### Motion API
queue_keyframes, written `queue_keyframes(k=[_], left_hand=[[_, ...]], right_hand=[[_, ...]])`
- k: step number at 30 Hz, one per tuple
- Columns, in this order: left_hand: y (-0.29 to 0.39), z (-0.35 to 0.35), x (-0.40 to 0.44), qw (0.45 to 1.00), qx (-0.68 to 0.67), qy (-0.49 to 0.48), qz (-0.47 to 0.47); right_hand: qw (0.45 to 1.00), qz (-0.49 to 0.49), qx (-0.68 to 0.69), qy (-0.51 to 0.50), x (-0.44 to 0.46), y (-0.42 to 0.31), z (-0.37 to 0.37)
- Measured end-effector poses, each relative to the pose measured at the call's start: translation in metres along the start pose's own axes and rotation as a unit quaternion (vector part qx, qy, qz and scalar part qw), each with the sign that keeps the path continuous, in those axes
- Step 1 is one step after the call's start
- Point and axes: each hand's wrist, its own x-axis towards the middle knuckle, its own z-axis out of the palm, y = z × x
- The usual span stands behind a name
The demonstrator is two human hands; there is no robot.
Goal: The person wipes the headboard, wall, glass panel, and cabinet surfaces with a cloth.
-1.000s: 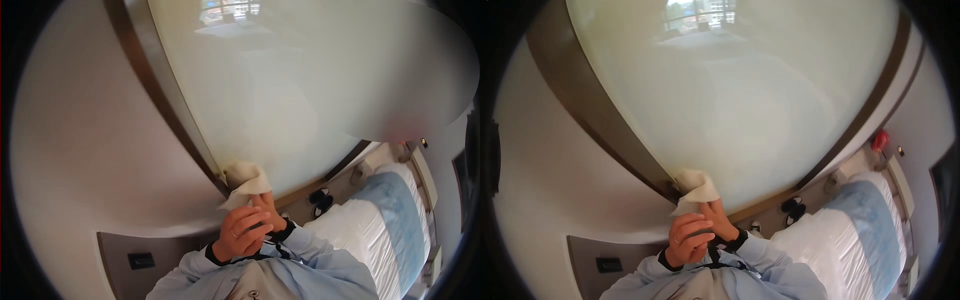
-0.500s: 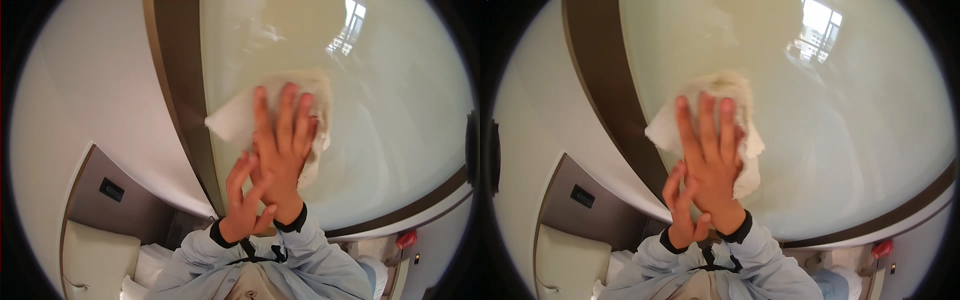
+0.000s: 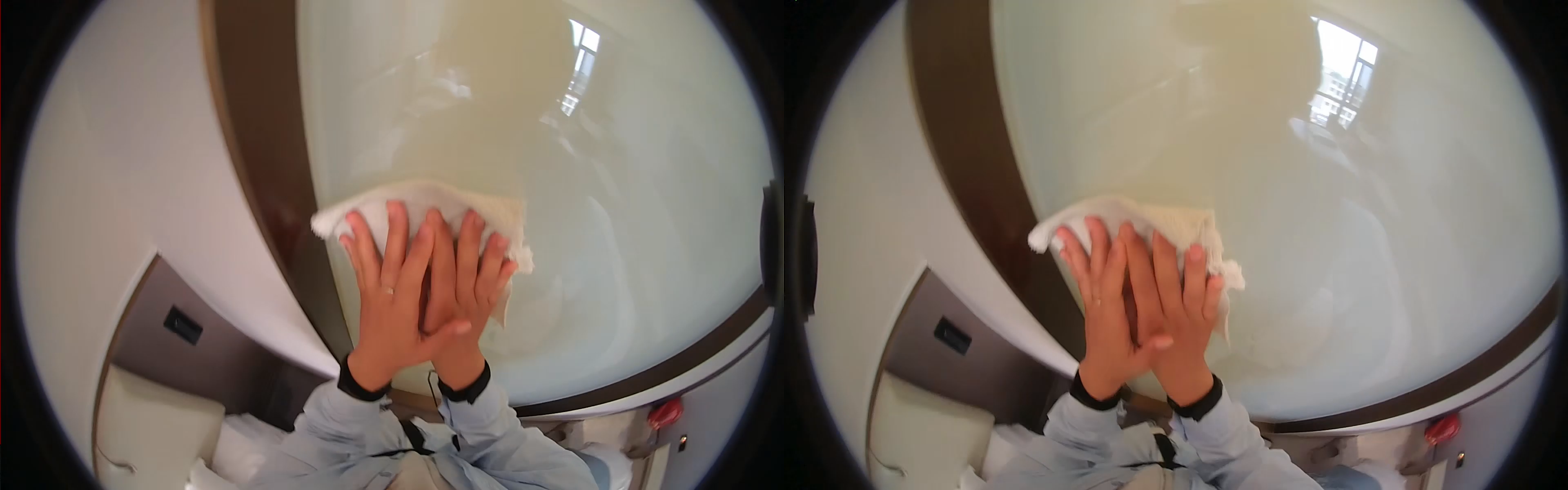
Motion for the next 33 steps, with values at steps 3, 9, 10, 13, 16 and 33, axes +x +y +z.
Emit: queue_keyframes(k=[3,9,10,13,16,33], left_hand=[[0.012,0.008,0.006,1.0,-0.022,0.012,0.009],[0.057,0.036,0.006,0.999,0.028,-0.032,-0.026],[0.065,0.047,0.003,0.999,0.031,-0.02,-0.011],[0.09,0.075,0.006,0.999,0.035,0.002,-0.012],[0.122,0.108,0.01,0.999,0.03,0.029,-0.021],[0.367,0.283,0.046,0.949,0.227,0.048,0.215]], right_hand=[[0.997,-0.018,-0.078,0.003,-0.012,0.015,-0.005],[0.99,0.027,-0.124,0.064,-0.017,0.052,-0.018],[0.989,0.017,-0.13,0.071,-0.017,0.064,-0.022],[0.985,-0.001,-0.163,0.061,-0.015,0.096,-0.035],[0.988,0.025,-0.15,0.037,-0.017,0.12,-0.054],[0.97,0.048,-0.234,0.043,-0.058,0.407,-0.182]])
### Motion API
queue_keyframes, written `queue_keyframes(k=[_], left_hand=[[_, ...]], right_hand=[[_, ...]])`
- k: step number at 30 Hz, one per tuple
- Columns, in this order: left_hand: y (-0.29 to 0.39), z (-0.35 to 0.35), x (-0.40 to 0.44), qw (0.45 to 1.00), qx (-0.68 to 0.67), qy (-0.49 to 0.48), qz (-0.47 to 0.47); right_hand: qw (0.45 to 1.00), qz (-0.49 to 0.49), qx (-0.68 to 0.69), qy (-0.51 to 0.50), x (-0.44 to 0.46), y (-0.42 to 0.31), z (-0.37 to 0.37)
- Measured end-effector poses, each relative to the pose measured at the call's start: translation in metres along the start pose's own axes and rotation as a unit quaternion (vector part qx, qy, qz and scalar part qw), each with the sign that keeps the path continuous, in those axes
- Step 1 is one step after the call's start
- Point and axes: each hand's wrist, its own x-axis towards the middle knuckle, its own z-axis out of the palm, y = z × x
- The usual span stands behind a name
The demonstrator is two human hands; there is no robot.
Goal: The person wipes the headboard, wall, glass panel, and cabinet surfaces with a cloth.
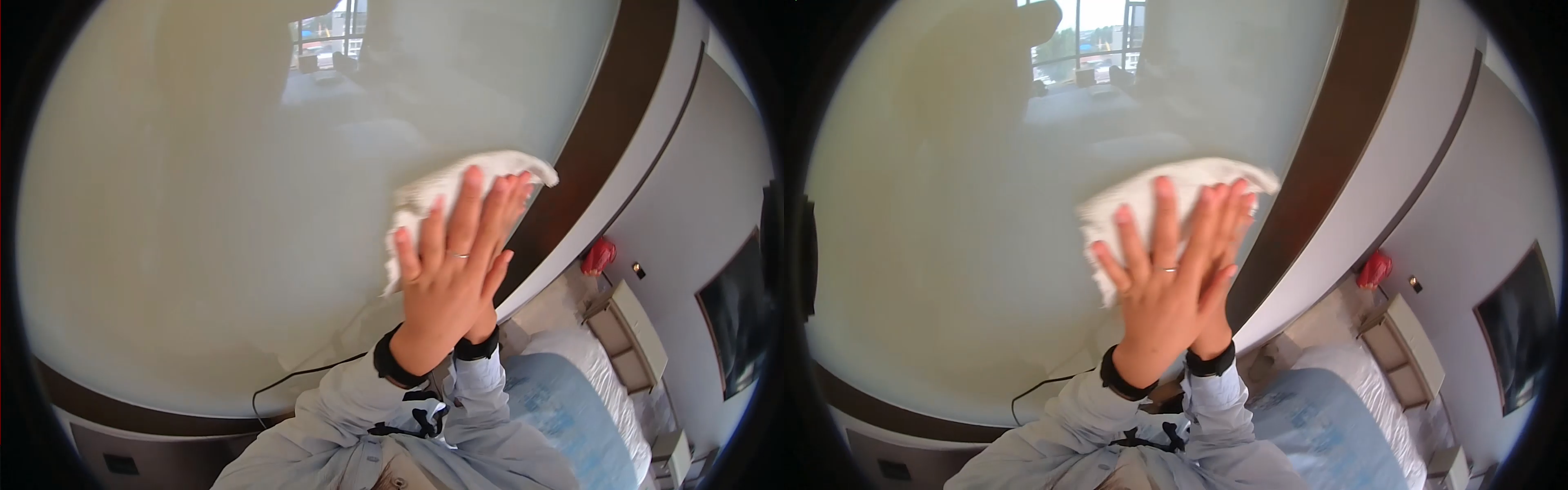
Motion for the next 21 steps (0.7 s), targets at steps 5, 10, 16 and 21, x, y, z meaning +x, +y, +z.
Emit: queue_keyframes(k=[5,10,16,21], left_hand=[[0.08,0.018,0.001,0.981,-0.1,-0.081,-0.146],[0.087,0.031,-0.047,0.991,-0.059,-0.036,-0.116],[0.074,0.028,-0.082,0.985,-0.064,-0.086,-0.138],[0.029,0.019,-0.095,0.97,-0.14,-0.066,-0.19]], right_hand=[[1.0,-0.01,-0.022,-0.004,-0.014,0.051,0.002],[0.999,-0.009,-0.024,-0.019,-0.031,0.067,0.011],[0.999,-0.027,-0.004,-0.032,-0.05,0.049,0.017],[0.998,-0.05,0.012,-0.033,-0.056,0.005,0.024]])
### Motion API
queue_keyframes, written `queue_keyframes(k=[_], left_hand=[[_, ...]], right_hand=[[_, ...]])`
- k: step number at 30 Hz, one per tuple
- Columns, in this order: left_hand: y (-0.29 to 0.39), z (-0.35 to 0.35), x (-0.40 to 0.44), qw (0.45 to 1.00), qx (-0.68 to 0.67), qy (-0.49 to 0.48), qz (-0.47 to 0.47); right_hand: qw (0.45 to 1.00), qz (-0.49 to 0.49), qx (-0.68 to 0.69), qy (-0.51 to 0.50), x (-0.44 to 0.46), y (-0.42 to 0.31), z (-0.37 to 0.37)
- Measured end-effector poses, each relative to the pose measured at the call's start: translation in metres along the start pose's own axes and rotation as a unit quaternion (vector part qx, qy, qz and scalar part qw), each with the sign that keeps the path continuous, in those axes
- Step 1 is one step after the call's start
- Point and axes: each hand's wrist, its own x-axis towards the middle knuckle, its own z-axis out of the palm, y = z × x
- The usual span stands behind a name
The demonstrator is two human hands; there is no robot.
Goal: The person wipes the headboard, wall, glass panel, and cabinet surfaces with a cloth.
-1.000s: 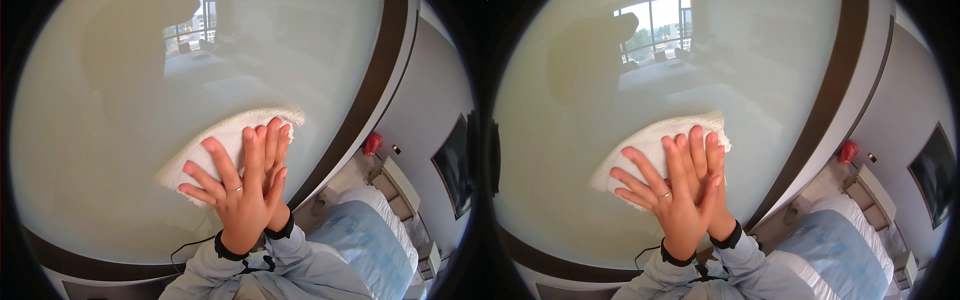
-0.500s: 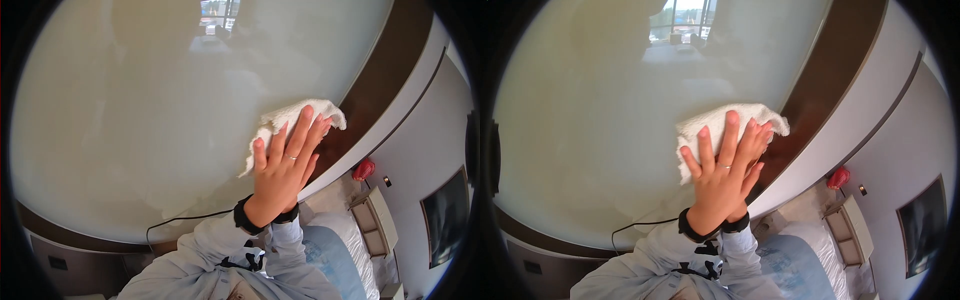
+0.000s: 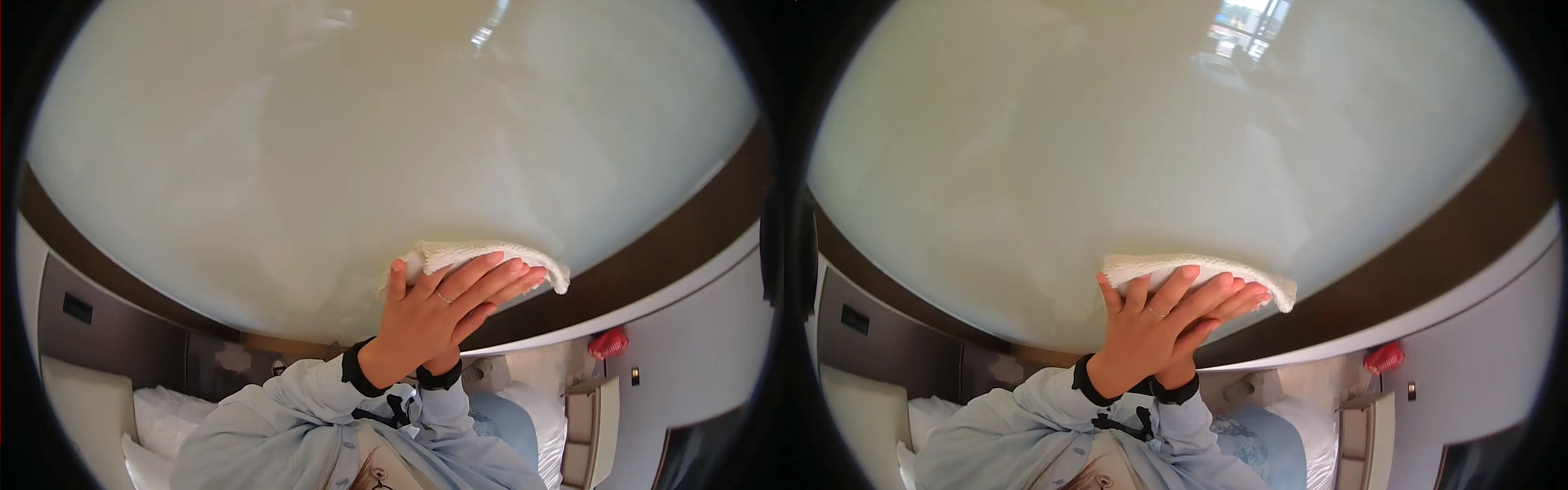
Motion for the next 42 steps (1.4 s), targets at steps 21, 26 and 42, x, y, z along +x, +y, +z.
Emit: queue_keyframes(k=[21,26,42], left_hand=[[-0.272,-0.157,-0.019,0.992,-0.034,0.028,-0.122],[-0.349,-0.203,-0.038,0.985,0.063,-0.049,-0.152],[-0.368,-0.175,-0.11,0.978,-0.05,-0.035,-0.202]], right_hand=[[0.991,-0.097,0.079,-0.038,0.012,-0.32,-0.016],[0.947,-0.107,0.281,-0.116,-0.012,-0.397,-0.022],[0.945,-0.185,0.227,-0.145,-0.086,-0.4,-0.015]])
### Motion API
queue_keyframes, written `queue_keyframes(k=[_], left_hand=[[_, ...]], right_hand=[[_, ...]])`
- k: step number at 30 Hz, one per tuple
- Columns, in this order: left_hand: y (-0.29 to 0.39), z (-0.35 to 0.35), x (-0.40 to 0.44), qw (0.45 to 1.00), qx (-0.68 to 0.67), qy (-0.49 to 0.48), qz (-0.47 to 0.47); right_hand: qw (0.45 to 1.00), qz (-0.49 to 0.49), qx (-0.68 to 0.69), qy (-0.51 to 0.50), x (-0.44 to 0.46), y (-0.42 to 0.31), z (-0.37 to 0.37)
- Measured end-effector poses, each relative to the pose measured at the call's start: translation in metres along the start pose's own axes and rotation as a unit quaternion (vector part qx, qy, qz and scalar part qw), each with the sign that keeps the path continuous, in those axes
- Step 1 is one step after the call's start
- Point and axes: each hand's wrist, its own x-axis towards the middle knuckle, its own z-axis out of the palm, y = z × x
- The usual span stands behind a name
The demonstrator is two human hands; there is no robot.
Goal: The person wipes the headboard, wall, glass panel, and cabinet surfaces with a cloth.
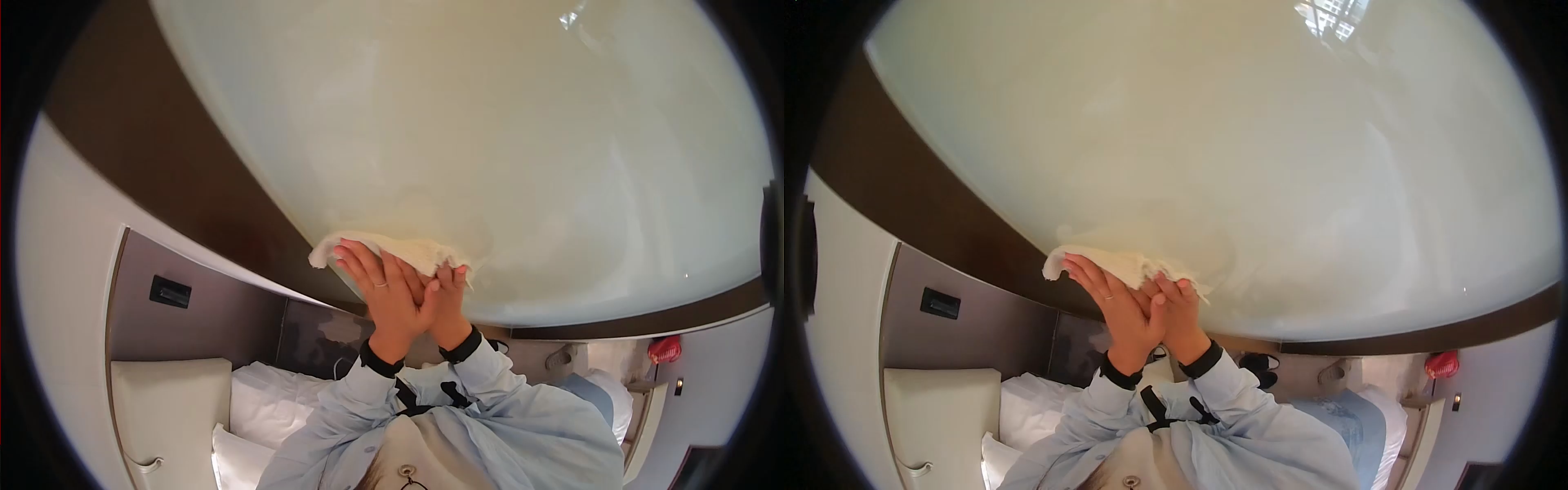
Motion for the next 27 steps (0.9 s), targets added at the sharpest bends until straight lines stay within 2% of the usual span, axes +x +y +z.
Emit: queue_keyframes(k=[5,7,8,9,10,11,12,13,15,16,17,19,21,23,25,27], left_hand=[[0.034,0.042,-0.018,0.998,-0.013,-0.013,0.061],[0.058,0.055,-0.021,0.996,-0.009,-0.035,0.077],[0.069,0.061,-0.023,0.994,0.012,-0.036,0.101],[0.082,0.069,-0.026,0.991,0.031,-0.037,0.126],[0.095,0.078,-0.028,0.99,0.021,-0.043,0.133],[0.111,0.089,-0.031,0.987,0.03,-0.035,0.154],[0.128,0.101,-0.033,0.983,0.038,-0.027,0.175],[0.146,0.11,-0.035,0.982,0.024,-0.033,0.182],[0.186,0.124,-0.038,0.971,0.072,-0.035,0.225],[0.205,0.134,-0.041,0.971,0.06,-0.039,0.229],[0.226,0.147,-0.043,0.969,0.03,-0.028,0.244],[0.272,0.169,-0.049,0.966,-0.009,-0.018,0.258],[0.325,0.183,-0.05,0.961,0.03,-0.016,0.274],[0.36,0.199,-0.055,0.962,0.007,-0.019,0.271],[0.379,0.213,-0.065,0.956,-0.097,-0.084,0.265],[0.393,0.22,-0.07,0.95,-0.128,-0.109,0.264]], right_hand=[[0.998,0.045,-0.042,-0.007,-0.051,0.042,-0.005],[0.992,0.111,0.045,-0.027,-0.081,0.061,0.0],[0.992,0.12,0.035,-0.029,-0.093,0.071,-0.008],[0.909,0.31,0.245,-0.133,-0.095,0.083,-0.024],[0.738,0.472,0.432,-0.215,-0.095,0.095,-0.039],[0.739,0.482,0.423,-0.206,-0.094,0.11,-0.053],[0.88,0.351,0.275,-0.163,-0.092,0.128,-0.066],[0.967,0.2,0.106,-0.118,-0.094,0.145,-0.076],[0.973,0.215,0.028,-0.08,-0.119,0.18,-0.077],[0.975,0.217,-0.035,-0.04,-0.133,0.198,-0.078],[0.973,0.22,-0.046,-0.042,-0.133,0.216,-0.091],[0.957,0.218,-0.19,-0.028,-0.134,0.251,-0.122],[0.954,0.229,-0.193,0.019,-0.095,0.288,-0.177],[0.948,0.234,-0.213,0.039,-0.112,0.317,-0.195],[0.945,0.24,-0.217,0.055,-0.132,0.344,-0.206],[0.945,0.245,-0.208,0.065,-0.148,0.362,-0.212]])
